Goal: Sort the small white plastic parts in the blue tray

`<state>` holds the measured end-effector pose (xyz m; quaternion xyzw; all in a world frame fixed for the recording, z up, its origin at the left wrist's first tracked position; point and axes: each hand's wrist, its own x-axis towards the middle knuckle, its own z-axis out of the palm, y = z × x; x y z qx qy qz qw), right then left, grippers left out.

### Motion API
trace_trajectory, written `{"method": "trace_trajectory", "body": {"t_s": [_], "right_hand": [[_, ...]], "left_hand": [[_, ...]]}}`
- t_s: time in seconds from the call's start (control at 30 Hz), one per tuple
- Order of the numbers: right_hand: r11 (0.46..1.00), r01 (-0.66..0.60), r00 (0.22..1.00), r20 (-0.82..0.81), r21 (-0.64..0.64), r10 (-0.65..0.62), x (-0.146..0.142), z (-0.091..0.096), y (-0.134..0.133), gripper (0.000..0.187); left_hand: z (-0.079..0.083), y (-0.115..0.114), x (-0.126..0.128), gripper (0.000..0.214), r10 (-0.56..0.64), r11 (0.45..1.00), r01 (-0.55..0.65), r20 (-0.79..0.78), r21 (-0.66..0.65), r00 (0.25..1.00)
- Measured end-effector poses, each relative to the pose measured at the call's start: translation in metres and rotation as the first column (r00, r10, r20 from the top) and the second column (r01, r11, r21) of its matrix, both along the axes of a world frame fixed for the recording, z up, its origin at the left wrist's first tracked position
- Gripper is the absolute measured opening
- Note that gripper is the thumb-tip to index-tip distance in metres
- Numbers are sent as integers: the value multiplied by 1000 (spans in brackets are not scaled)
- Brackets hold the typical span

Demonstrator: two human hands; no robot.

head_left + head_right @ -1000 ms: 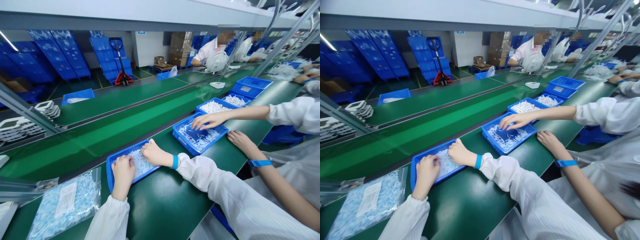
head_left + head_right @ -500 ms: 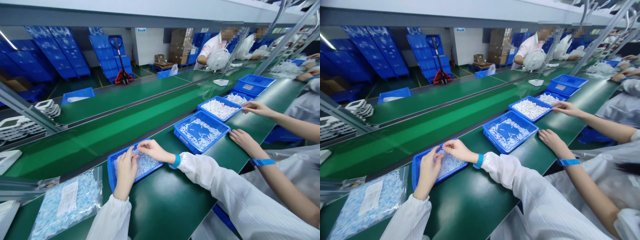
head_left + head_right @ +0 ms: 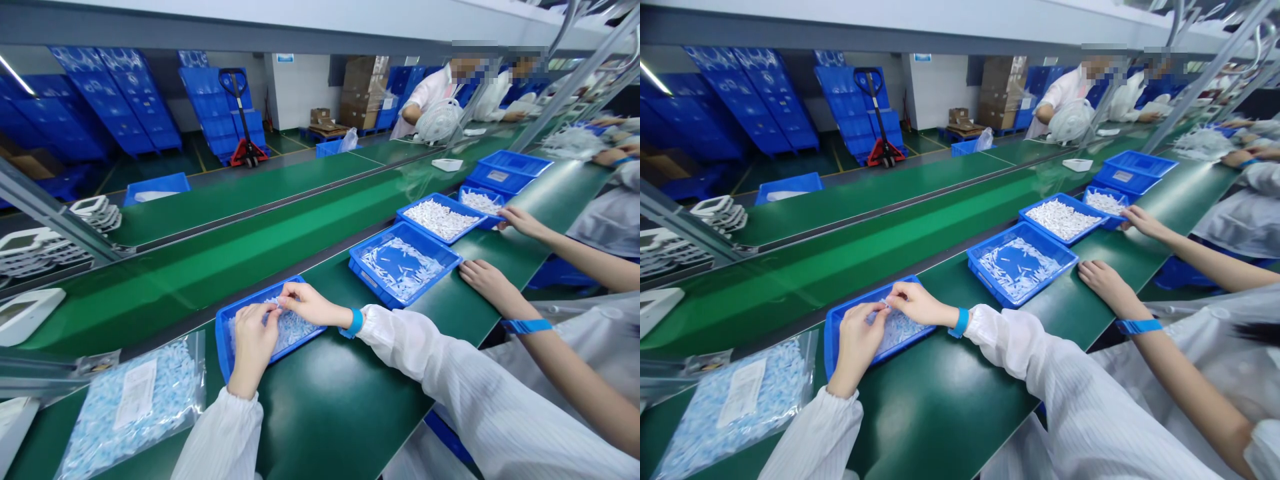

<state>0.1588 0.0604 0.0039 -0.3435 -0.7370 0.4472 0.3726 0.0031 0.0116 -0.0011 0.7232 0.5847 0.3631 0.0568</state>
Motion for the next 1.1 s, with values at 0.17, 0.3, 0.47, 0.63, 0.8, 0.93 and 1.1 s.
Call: {"method": "trace_trajectory", "body": {"t_s": [0.17,0.3,0.47,0.63,0.8,0.93,1.1], "right_hand": [[1000,-18,999,36,15,17,1,2,0,20],[999,-34,999,34,10,33,1,2,0,22],[999,-35,999,23,-13,35,1,-1,0,24],[998,-51,998,30,-20,52,1,0,1,23],[996,-38,991,130,84,27,1,1,-2,20],[922,-95,952,304,374,-25,-1,1,-9,15],[828,-183,886,454,529,-94,-5,0,-16,13]], "left_hand": [[0,0,0,17,12,1000,-12,-5,-26,1000],[0,0,0,17,21,999,-21,-3,-33,1000],[-2,0,0,16,-11,999,12,8,-39,1000],[0,0,0,16,-8,998,9,16,-59,1000],[1,0,1,16,-14,997,13,-6,-81,1000],[-2,0,1,17,-15,995,14,-13,-99,1000],[-4,0,2,18,6,993,-7,-7,-115,1000]]}}
